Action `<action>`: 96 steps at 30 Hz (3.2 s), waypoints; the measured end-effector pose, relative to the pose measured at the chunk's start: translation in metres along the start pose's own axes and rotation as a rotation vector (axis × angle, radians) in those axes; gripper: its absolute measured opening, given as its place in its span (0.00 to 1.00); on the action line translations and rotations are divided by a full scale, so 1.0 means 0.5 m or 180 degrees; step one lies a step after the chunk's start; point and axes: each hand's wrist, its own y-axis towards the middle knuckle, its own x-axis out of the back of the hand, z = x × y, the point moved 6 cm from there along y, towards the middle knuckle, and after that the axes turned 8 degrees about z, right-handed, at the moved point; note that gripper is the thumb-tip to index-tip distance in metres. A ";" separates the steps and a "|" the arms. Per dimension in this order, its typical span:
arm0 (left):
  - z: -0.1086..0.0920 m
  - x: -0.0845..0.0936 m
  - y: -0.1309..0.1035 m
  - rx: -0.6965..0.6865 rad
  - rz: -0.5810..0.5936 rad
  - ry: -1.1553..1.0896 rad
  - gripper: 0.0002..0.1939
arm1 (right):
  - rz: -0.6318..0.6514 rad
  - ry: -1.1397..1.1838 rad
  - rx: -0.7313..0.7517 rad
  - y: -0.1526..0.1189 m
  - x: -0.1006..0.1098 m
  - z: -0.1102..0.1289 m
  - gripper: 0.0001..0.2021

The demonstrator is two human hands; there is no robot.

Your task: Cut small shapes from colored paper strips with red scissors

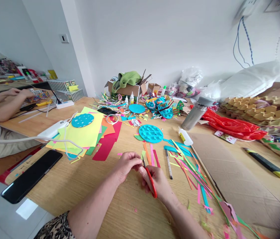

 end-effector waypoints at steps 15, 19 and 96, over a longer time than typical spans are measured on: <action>-0.002 -0.003 -0.001 -0.0021 0.0005 -0.0054 0.08 | -0.0047 -0.0015 0.0027 0.002 0.001 -0.001 0.24; -0.006 -0.002 -0.003 -0.0020 -0.0071 -0.0055 0.06 | -0.0043 -0.0005 0.0018 0.003 0.000 -0.003 0.24; -0.007 0.007 -0.003 0.0128 -0.0008 0.0183 0.08 | 0.0019 0.0049 -0.0276 -0.004 -0.001 0.009 0.27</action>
